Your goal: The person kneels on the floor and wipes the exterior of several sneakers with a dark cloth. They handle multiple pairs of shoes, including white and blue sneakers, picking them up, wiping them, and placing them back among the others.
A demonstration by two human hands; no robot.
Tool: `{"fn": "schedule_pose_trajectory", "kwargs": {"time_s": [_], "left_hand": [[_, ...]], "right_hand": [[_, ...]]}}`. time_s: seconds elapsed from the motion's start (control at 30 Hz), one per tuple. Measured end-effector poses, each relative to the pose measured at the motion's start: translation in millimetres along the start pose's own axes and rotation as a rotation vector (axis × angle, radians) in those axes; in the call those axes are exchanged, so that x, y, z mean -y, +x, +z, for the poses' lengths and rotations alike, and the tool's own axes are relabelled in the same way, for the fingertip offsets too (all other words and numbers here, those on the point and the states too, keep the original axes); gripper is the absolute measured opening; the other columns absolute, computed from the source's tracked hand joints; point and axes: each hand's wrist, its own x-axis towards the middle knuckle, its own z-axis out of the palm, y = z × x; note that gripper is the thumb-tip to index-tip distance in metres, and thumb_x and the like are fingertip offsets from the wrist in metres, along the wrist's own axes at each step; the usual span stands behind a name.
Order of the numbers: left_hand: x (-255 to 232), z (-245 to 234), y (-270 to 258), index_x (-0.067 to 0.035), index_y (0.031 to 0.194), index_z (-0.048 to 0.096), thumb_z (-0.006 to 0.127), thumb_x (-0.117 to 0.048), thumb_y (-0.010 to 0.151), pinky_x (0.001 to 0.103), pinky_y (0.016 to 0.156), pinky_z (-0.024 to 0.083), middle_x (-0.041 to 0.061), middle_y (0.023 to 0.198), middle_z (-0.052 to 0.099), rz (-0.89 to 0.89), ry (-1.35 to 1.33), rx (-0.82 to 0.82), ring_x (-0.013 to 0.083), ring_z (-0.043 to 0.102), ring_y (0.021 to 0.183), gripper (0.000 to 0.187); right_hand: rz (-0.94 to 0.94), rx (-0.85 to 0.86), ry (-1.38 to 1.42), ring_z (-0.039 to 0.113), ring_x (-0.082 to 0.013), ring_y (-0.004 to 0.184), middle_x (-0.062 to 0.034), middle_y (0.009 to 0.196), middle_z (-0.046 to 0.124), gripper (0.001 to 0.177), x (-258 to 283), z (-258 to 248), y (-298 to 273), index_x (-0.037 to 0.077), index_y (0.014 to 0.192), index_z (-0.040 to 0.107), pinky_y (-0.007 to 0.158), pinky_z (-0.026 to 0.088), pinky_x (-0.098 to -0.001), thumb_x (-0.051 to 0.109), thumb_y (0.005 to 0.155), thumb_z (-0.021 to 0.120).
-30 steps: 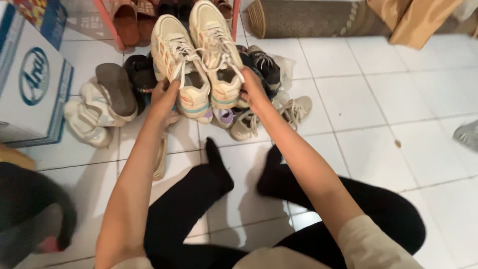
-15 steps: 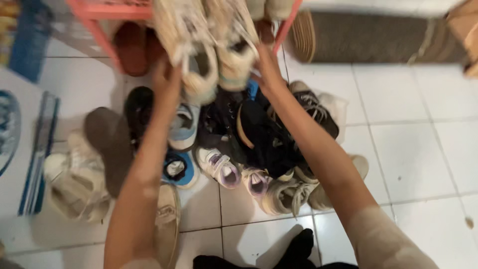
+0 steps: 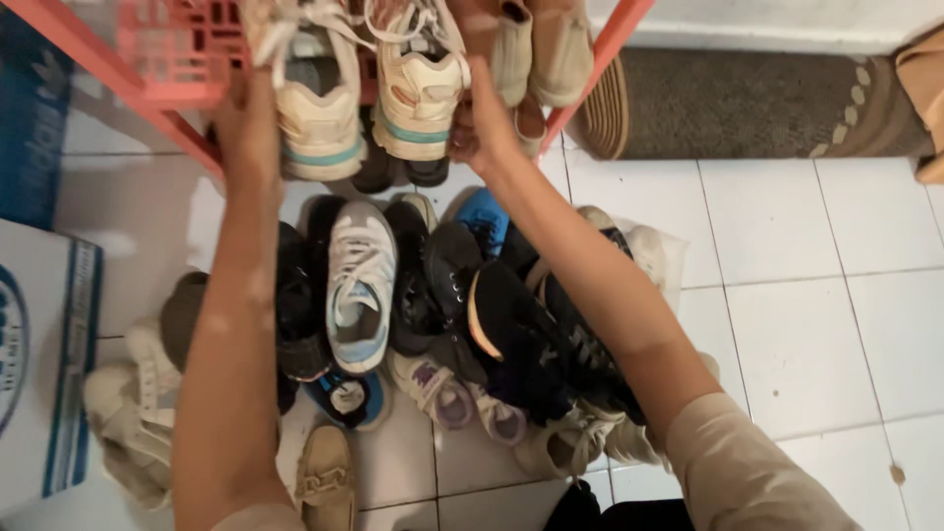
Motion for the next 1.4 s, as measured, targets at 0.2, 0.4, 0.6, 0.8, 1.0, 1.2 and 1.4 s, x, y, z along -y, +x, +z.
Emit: {"fn": "schedule_pose_trajectory", "kwargs": {"time_s": [0.2,0.4,0.6,0.8,1.0,1.2,1.4], "left_hand": [[43.7,30.5,26.7,0.000,0.110,0.074,0.064,-0.044,0.098,0.034,0.080,0.053,0.009,0.103,0.075,-0.071,-0.030,0.023,0.0174,0.066,0.092,0.047],[49.8,34.2,14.4,-0.002,0.110,0.075,0.055,-0.051,0.105,0.047,0.089,0.050,0.024,0.106,0.074,-0.004,0.423,-0.174,0.0398,0.069,0.103,0.053],[13.6,44.2,-61.4,0.008,0.147,0.038,0.079,-0.038,0.092,0.046,0.111,0.040,0.032,0.143,0.048,0.444,0.382,-0.009,0.0449,0.049,0.133,0.082],[-7.1,31.8,-74.0,0.001,0.163,0.016,0.086,-0.018,0.088,0.043,0.120,0.039,0.027,0.164,0.034,0.506,0.478,0.125,0.0421,0.040,0.150,0.104],[-8.5,28.1,-34.3,0.000,0.164,0.013,0.086,-0.017,0.091,0.045,0.118,0.042,0.028,0.165,0.033,0.580,0.495,0.163,0.0438,0.040,0.150,0.105],[-15.4,14.3,-10.5,-0.004,0.165,0.011,0.085,-0.019,0.091,0.044,0.114,0.046,0.026,0.164,0.037,0.427,0.449,0.241,0.0412,0.044,0.149,0.106],[6.2,23.9,-11.5,-0.006,0.167,0.009,0.090,-0.017,0.092,0.048,0.119,0.045,0.027,0.166,0.031,0.557,0.399,0.152,0.0439,0.040,0.152,0.111]], "right_hand": [[-0.185,0.063,-0.012,0.041,-0.0223,0.059,-0.0072,0.079,0.046,0.052,-29.1,-11.9,39.4,0.005,0.115,0.056,0.055,0.031,-0.0397,0.050,0.092,0.067],[-0.861,-0.003,-0.690,0.049,-0.0381,0.130,-0.0257,0.141,0.050,0.090,-55.8,-7.3,-10.5,-0.004,0.148,0.038,0.108,0.042,-0.0456,0.031,0.080,0.086],[-1.032,-0.102,-0.922,0.046,-0.0420,0.141,-0.0264,0.150,0.048,0.097,-48.9,14.2,-51.3,-0.001,0.156,0.032,0.118,0.038,-0.0471,0.021,0.080,0.088],[-0.986,-0.170,-1.003,0.050,-0.0421,0.139,-0.0262,0.150,0.049,0.095,-43.7,26.5,-62.8,-0.002,0.157,0.031,0.114,0.042,-0.0466,0.024,0.084,0.085],[-1.031,-0.221,-1.046,0.052,-0.0433,0.139,-0.0290,0.148,0.054,0.090,-34.0,42.8,-44.8,-0.004,0.155,0.034,0.115,0.043,-0.0460,0.031,0.089,0.085],[-0.961,-0.213,-1.012,0.054,-0.0430,0.136,-0.0297,0.146,0.054,0.091,-33.2,63.0,-35.2,-0.006,0.156,0.032,0.110,0.046,-0.0470,0.034,0.091,0.081],[-0.972,-0.162,-1.022,0.064,-0.0363,0.125,-0.0236,0.147,0.057,0.076,-29.8,32.8,-19.9,0.003,0.155,0.040,0.103,0.054,-0.0417,0.033,0.096,0.078]]}}
